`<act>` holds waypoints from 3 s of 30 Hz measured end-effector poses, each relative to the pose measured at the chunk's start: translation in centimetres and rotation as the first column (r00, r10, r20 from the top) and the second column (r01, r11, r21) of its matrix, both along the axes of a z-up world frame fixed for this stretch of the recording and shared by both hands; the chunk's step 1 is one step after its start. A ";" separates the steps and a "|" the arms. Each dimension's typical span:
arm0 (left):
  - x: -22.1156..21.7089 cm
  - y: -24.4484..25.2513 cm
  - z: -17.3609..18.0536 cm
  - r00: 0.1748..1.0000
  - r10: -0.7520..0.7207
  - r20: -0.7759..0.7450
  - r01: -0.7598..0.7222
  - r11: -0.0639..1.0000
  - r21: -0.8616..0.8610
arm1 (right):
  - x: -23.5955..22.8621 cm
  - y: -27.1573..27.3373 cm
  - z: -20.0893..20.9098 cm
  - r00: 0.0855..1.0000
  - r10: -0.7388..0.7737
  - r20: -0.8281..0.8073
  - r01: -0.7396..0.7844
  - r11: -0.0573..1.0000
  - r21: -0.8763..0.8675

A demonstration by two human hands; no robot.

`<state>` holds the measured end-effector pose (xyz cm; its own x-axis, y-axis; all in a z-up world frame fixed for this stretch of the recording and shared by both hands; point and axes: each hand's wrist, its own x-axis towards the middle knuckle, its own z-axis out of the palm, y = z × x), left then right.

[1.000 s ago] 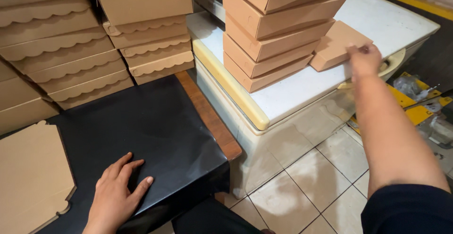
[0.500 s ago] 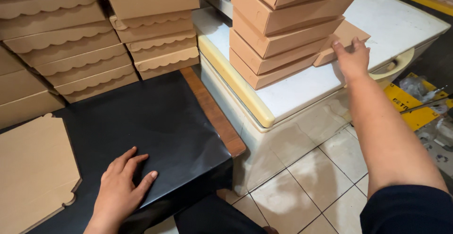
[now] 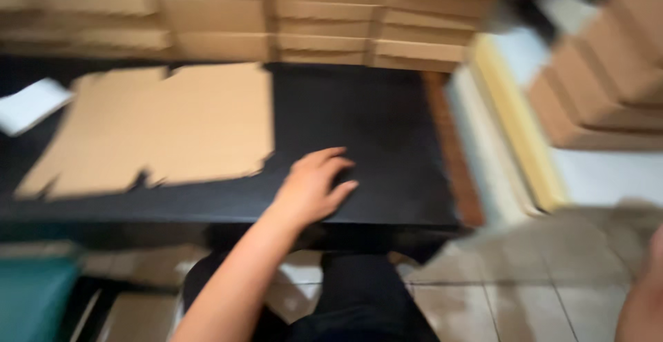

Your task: The person assembles a flat cardboard box by folding its sides and tucking the flaps into slots to form a rectangular container. After completing the first box, they place it on a stack of similar boxes and begin folding a second flat cardboard piece.

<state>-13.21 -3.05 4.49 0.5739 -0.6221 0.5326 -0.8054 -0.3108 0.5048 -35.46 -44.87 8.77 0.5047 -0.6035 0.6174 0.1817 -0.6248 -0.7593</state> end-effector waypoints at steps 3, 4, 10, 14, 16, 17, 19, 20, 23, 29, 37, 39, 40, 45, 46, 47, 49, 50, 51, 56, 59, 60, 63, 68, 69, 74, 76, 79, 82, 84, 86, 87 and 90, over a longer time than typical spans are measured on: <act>-0.2 1.4 0.2 0.999 0.039 -0.015 -0.041 0.981 -0.192 | 1.0 7.6 -1.3 0.951 0.289 -0.112 -0.279 0.955 0.100; -0.1 2.8 0.4 0.997 0.071 -0.004 -0.070 0.968 -0.241 | 1.9 9.9 -2.0 0.909 0.387 -0.155 -0.364 0.918 0.158; 6.5 16.9 1.8 0.662 0.745 -0.082 -0.747 0.665 0.018 | 10.6 19.7 -3.7 0.533 0.789 -0.306 -0.580 0.604 0.547; 11.3 28.5 0.7 0.172 0.976 0.130 -0.953 0.132 0.274 | 15.5 25.3 -3.8 0.375 0.872 -0.314 -0.610 0.487 0.626; 12.7 32.3 -0.2 0.179 0.984 0.013 -0.909 0.160 0.385 | 18.6 27.7 -4.3 0.346 0.888 -0.303 -0.660 0.460 0.595; 13.2 33.4 -0.6 0.177 0.983 -0.047 -0.882 0.180 0.436 | 20.3 29.1 -4.7 0.347 0.888 -0.302 -0.697 0.459 0.551; 13.6 34.5 -1.7 0.217 0.976 -0.036 -0.898 0.213 0.386 | 23.2 31.2 -5.3 0.428 0.801 -0.417 -0.754 0.572 0.324; 13.6 35.1 -2.0 0.233 0.972 -0.030 -0.905 0.228 0.360 | 24.5 32.0 -5.5 0.486 0.729 -0.482 -0.776 0.613 0.145; 13.2 36.5 -2.6 0.245 0.967 -0.070 -0.898 0.253 0.360 | 27.6 34.4 -5.9 0.612 0.560 -0.559 -0.768 0.589 -0.251; 12.8 36.9 -4.7 0.323 0.944 -0.061 -0.941 0.328 0.089 | 29.8 36.9 -6.7 0.598 0.551 -0.583 -0.789 0.533 -0.306; 12.4 36.6 -5.8 0.354 0.935 -0.036 -0.930 0.347 -0.123 | 29.8 37.6 -6.2 0.588 0.500 -0.636 -0.787 0.534 -0.309; 12.4 36.4 -5.8 0.349 0.936 -0.039 -0.930 0.341 -0.137 | 29.9 37.7 -6.0 0.589 0.480 -0.650 -0.783 0.536 -0.314; 12.3 36.4 -5.8 0.348 0.937 -0.036 -0.930 0.340 -0.139 | 29.9 37.7 -5.9 0.589 0.471 -0.657 -0.782 0.537 -0.316; 12.3 36.3 -5.8 0.342 0.938 -0.048 -0.929 0.331 -0.164 | 29.5 38.0 -5.6 0.600 0.446 -0.664 -0.780 0.510 -0.362; 12.3 36.3 -5.8 0.342 0.938 -0.050 -0.929 0.330 -0.166 | 29.4 38.2 -5.5 0.603 0.440 -0.665 -0.780 0.501 -0.376; 12.3 36.3 -5.8 0.342 0.938 -0.052 -0.929 0.330 -0.169 | 29.3 38.3 -5.4 0.606 0.441 -0.663 -0.781 0.487 -0.390; 12.3 36.3 -5.7 0.332 0.942 -0.042 -0.930 0.320 -0.179 | 29.0 38.3 -5.2 0.612 0.439 -0.657 -0.781 0.463 -0.419; 12.3 36.2 -5.7 0.327 0.944 -0.037 -0.931 0.315 -0.186 | 29.0 38.3 -5.1 0.613 0.430 -0.663 -0.782 0.452 -0.430; 12.3 36.2 -5.7 0.329 0.944 -0.034 -0.928 0.316 -0.195 | 29.1 38.3 -4.9 0.614 0.421 -0.668 -0.782 0.441 -0.440; 12.4 36.3 -5.9 0.341 0.939 -0.055 -0.914 0.317 -0.252 | 28.9 38.6 -4.4 0.624 0.468 -0.625 -0.780 0.418 -0.466; 12.6 36.5 -6.2 0.366 0.928 -0.069 -0.887 0.326 -0.328 | 28.4 39.5 -4.3 0.620 0.549 -0.560 -0.783 0.480 -0.396; 12.7 36.5 -6.3 0.369 0.928 -0.050 -0.869 0.325 -0.374 | 28.2 39.9 -4.5 0.649 0.564 -0.510 -0.760 0.506 -0.408; 12.2 36.6 -5.9 0.392 0.920 0.007 -0.786 0.339 -0.517 | 28.2 40.7 -4.5 0.725 0.562 -0.398 -0.688 0.615 -0.385; 8.0 33.9 -5.3 0.325 0.935 0.141 -0.695 0.337 -0.635 | 29.8 40.9 -3.3 0.750 0.571 -0.333 -0.654 0.714 -0.248; 7.3 32.9 -5.5 0.391 0.920 0.032 -0.708 0.323 -0.628 | 30.1 40.8 -3.1 0.747 0.581 -0.322 -0.657 0.717 -0.232; 7.0 29.1 -5.7 0.796 0.287 -0.533 -0.600 0.258 -0.757 | 31.1 39.0 -1.8 0.751 0.612 -0.245 -0.658 0.725 -0.204; 7.9 29.5 -4.5 0.743 -0.179 -0.645 -0.637 0.108 -0.763 | 30.8 37.4 -0.9 0.737 0.636 -0.228 -0.675 0.711 -0.198; 8.5 30.7 -2.1 0.529 -0.555 -0.642 -0.757 0.032 -0.652 | 28.3 34.0 0.1 0.736 0.605 -0.304 -0.667 0.725 -0.172; 8.6 32.0 -1.4 0.410 -0.693 -0.593 -0.717 0.157 -0.679 | 25.8 29.4 0.0 0.682 0.663 -0.310 -0.731 0.636 -0.249; 9.2 31.4 -2.2 0.404 -0.617 -0.676 -0.607 0.372 -0.702 | 24.5 25.9 -1.3 0.637 0.686 -0.351 -0.767 0.609 -0.202; 9.6 29.8 -3.0 0.484 -0.361 -0.797 -0.466 0.665 -0.584 | 23.8 22.6 -3.3 0.559 0.730 -0.393 -0.798 0.603 -0.016; 9.6 28.8 -3.2 0.501 -0.285 -0.817 -0.469 0.704 -0.533 | 23.4 21.1 -4.2 0.504 0.764 -0.403 -0.790 0.597 0.144; 9.8 25.0 -2.5 0.552 -0.105 -0.827 -0.458 0.791 -0.406 | 22.5 16.8 -5.2 0.387 0.792 -0.471 -0.774 0.557 0.301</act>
